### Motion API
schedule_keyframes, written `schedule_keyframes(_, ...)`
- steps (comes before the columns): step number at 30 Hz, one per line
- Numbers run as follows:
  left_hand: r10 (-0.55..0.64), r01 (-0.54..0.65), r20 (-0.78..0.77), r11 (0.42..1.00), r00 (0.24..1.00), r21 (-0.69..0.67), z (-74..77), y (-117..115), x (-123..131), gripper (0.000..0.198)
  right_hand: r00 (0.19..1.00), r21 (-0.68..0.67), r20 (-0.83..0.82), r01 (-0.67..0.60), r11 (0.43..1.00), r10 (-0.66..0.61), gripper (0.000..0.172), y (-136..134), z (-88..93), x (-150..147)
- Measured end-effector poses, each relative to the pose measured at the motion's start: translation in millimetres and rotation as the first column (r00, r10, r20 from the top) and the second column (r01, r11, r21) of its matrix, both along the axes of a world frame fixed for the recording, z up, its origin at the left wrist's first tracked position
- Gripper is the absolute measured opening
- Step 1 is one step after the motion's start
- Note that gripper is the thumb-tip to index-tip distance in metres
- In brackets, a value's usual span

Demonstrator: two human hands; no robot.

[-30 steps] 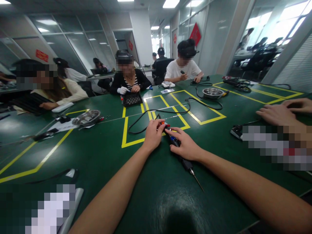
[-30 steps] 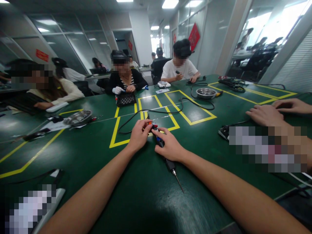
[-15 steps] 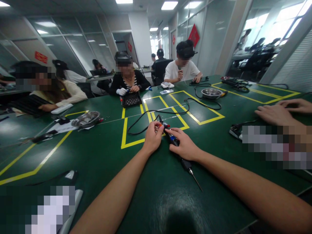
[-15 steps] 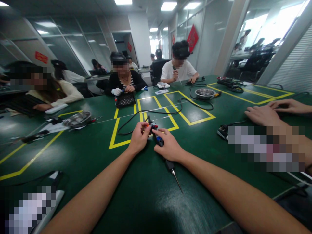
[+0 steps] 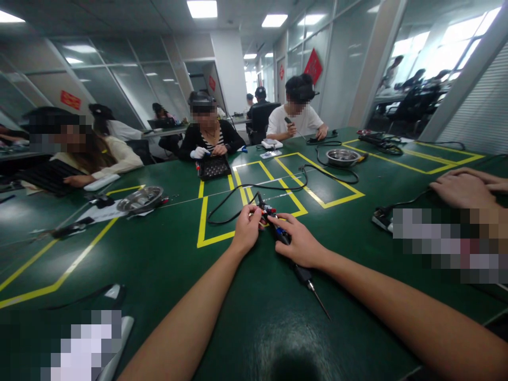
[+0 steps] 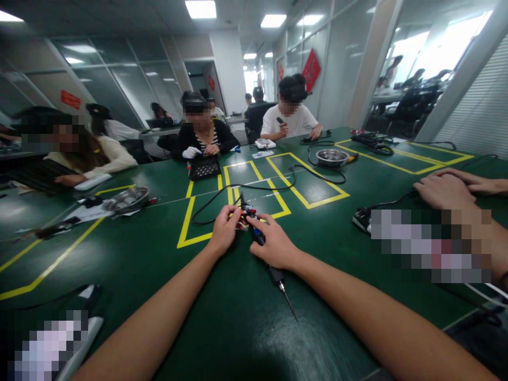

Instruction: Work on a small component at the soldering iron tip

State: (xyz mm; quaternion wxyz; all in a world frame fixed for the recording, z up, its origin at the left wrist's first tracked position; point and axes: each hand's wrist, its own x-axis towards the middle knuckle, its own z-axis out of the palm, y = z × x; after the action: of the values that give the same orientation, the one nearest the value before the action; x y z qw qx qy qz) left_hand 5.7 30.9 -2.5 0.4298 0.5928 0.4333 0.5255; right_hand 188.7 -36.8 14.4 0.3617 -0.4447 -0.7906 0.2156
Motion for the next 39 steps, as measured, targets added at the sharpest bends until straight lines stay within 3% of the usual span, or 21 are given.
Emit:
schedule_keyframes(8,0.005,-0.005,0.001,1.0,1.0,-0.014,-3.1,2.2,0.0,0.028,1.0,-0.006,0.008,0.006,1.0,-0.006,0.074,-0.8,0.8,-0.4)
schedule_keyframes(13,0.042,-0.035,0.105,0.997,0.994,-0.072,-1.9,4.3,2.4,0.035,1.0,0.009,0.018,-0.003,1.0,0.003,0.075,0.8,-1.2,0.0)
schedule_keyframes(17,-0.013,0.059,0.184,0.967,0.983,-0.247,4.3,2.5,4.4,0.045,1.0,0.008,0.013,-0.006,1.0,0.006,0.074,1.0,-1.3,0.5)
schedule_keyframes(20,-0.101,0.183,0.269,0.937,0.958,-0.298,8.3,0.0,5.1,0.041,1.0,0.028,0.006,-0.02,0.999,0.02,0.075,1.2,-0.9,1.8)
schedule_keyframes(24,-0.185,0.284,0.32,0.911,0.929,-0.298,9.5,-2.1,4.9,0.029,0.998,0.05,-0.004,-0.056,0.997,0.056,0.077,2.9,0.6,5.3)
schedule_keyframes(30,-0.197,0.295,0.349,0.921,0.916,-0.253,4.3,-1.2,2.4,0.034,0.997,-0.009,0.012,-0.082,0.997,0.082,0.075,4.2,7.4,8.0)
schedule_keyframes(34,-0.217,0.303,0.325,0.922,0.92,-0.242,0.4,0.6,0.6,0.037,0.999,-0.056,0.036,-0.024,0.998,0.026,0.077,-0.6,8.5,3.0)
schedule_keyframes(39,-0.216,0.286,0.285,0.93,0.934,-0.232,0.6,0.6,1.7,0.044,1.0,-0.022,-0.011,0.021,1.0,-0.021,0.073,-3.9,2.8,-2.8)
